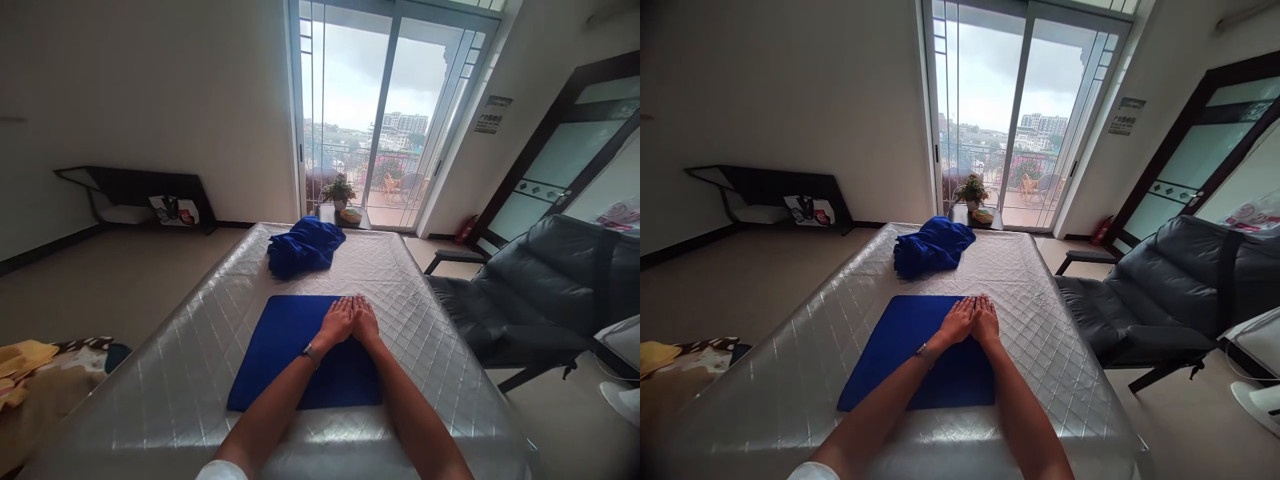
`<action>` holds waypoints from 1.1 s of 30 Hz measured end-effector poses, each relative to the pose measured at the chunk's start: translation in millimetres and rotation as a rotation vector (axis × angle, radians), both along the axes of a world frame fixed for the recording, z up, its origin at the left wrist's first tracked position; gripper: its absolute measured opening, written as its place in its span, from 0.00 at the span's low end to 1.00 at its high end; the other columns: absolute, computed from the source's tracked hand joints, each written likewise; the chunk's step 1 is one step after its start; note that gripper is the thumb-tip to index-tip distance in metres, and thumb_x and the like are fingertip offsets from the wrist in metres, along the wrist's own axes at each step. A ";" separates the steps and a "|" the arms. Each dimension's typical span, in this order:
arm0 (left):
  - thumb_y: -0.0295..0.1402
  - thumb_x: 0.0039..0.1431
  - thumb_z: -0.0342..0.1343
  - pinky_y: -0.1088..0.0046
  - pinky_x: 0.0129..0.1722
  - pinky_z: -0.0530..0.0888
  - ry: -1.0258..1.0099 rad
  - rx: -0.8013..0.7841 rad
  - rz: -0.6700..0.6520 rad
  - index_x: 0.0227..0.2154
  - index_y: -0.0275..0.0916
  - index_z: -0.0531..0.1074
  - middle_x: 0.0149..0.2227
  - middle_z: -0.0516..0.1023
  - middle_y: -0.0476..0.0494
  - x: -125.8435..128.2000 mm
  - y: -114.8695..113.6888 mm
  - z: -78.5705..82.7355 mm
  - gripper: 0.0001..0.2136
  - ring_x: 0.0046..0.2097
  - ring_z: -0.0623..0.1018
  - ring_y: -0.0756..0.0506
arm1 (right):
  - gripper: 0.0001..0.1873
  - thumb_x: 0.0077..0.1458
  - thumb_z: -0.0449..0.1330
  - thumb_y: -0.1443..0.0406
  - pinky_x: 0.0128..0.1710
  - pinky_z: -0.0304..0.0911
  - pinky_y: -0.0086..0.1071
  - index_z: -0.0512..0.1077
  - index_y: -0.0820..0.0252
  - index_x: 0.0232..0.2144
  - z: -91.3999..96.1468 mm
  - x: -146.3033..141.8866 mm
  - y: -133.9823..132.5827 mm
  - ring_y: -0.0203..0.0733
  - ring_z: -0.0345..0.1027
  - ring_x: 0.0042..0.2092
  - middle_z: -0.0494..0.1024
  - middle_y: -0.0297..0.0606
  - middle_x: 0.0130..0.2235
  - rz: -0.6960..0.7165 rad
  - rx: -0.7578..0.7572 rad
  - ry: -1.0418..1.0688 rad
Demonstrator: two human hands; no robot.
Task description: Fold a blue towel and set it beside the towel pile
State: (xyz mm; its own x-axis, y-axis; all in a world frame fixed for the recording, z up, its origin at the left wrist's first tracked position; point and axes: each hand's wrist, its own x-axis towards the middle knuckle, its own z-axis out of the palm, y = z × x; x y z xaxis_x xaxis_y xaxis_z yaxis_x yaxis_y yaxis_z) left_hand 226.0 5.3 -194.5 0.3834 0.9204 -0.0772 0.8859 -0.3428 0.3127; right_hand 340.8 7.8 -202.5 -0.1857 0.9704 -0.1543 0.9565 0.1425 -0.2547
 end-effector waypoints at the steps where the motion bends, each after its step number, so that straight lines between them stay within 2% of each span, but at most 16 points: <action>1: 0.51 0.69 0.25 0.57 0.69 0.50 0.015 -0.002 0.019 0.67 0.31 0.54 0.69 0.55 0.35 -6.5 1.0 -0.7 0.35 0.70 0.52 0.41 | 0.32 0.67 0.38 0.63 0.68 0.33 0.37 0.47 0.73 0.69 0.2 -0.7 0.4 0.43 0.34 0.71 0.45 0.46 0.71 -0.015 0.001 0.010; 4: 0.53 0.68 0.26 0.57 0.69 0.49 0.070 0.008 0.072 0.67 0.32 0.54 0.69 0.52 0.37 -43.0 1.8 -0.6 0.36 0.70 0.51 0.41 | 0.32 0.68 0.36 0.61 0.68 0.33 0.38 0.49 0.74 0.68 1.1 -3.6 1.9 0.42 0.35 0.71 0.46 0.47 0.70 -0.052 0.004 0.043; 11: 0.55 0.67 0.26 0.56 0.68 0.50 0.228 0.017 0.317 0.67 0.28 0.51 0.69 0.53 0.33 -164.7 -4.3 0.1 0.39 0.70 0.52 0.39 | 0.33 0.68 0.36 0.59 0.68 0.32 0.37 0.48 0.72 0.68 -0.2 -5.6 3.2 0.41 0.34 0.71 0.46 0.44 0.71 -0.073 -0.017 0.067; 14: 0.56 0.67 0.25 0.56 0.67 0.52 0.251 0.047 0.382 0.67 0.24 0.51 0.69 0.53 0.30 -195.3 -7.0 -0.4 0.41 0.70 0.53 0.37 | 0.32 0.68 0.36 0.59 0.68 0.32 0.37 0.48 0.72 0.68 -1.3 -6.4 3.3 0.42 0.35 0.71 0.46 0.43 0.71 -0.077 -0.009 0.056; 19: 0.55 0.67 0.26 0.54 0.66 0.55 0.233 0.073 0.405 0.66 0.26 0.54 0.68 0.55 0.29 -199.6 -9.4 -0.4 0.39 0.69 0.55 0.36 | 0.32 0.68 0.37 0.61 0.68 0.33 0.38 0.50 0.73 0.68 5.1 -9.0 0.3 0.43 0.37 0.71 0.48 0.46 0.70 -0.071 0.038 0.017; 23: 0.55 0.67 0.26 0.56 0.67 0.53 0.235 0.073 0.400 0.66 0.23 0.53 0.68 0.55 0.29 -195.2 -10.0 0.6 0.40 0.69 0.54 0.36 | 0.31 0.67 0.38 0.64 0.69 0.27 0.41 0.50 0.74 0.68 18.1 -9.6 -10.7 0.44 0.35 0.71 0.47 0.47 0.70 0.017 0.125 -0.046; 26: 0.55 0.67 0.24 0.56 0.67 0.52 0.244 0.059 0.414 0.67 0.24 0.52 0.69 0.54 0.30 -195.8 -10.9 2.5 0.40 0.70 0.53 0.37 | 0.32 0.67 0.38 0.62 0.69 0.29 0.41 0.50 0.74 0.68 22.6 -10.4 -24.5 0.45 0.35 0.71 0.47 0.48 0.70 0.022 0.089 -0.043; 30: 0.54 0.67 0.25 0.55 0.67 0.52 0.270 0.110 0.462 0.66 0.22 0.54 0.68 0.56 0.27 -193.1 -14.7 13.6 0.40 0.69 0.54 0.36 | 0.33 0.68 0.38 0.59 0.68 0.34 0.39 0.48 0.73 0.68 16.6 -11.9 -39.2 0.44 0.36 0.71 0.46 0.45 0.70 -0.032 0.008 0.004; 33: 0.54 0.68 0.25 0.54 0.66 0.54 0.264 0.243 0.412 0.64 0.22 0.57 0.67 0.58 0.26 -171.8 -21.8 28.4 0.40 0.69 0.56 0.35 | 0.33 0.68 0.37 0.59 0.69 0.33 0.38 0.47 0.73 0.69 11.9 -11.7 -41.8 0.43 0.35 0.71 0.45 0.45 0.71 -0.039 -0.015 0.030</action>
State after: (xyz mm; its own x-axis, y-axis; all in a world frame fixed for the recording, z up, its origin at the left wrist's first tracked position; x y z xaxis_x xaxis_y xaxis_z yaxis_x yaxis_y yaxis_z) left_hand 54.2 -16.4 -166.1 -0.0160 0.9936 0.1120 0.9998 0.0142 0.0166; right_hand 329.1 -34.1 -190.6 -0.1527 0.9746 -0.1637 0.9532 0.1016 -0.2847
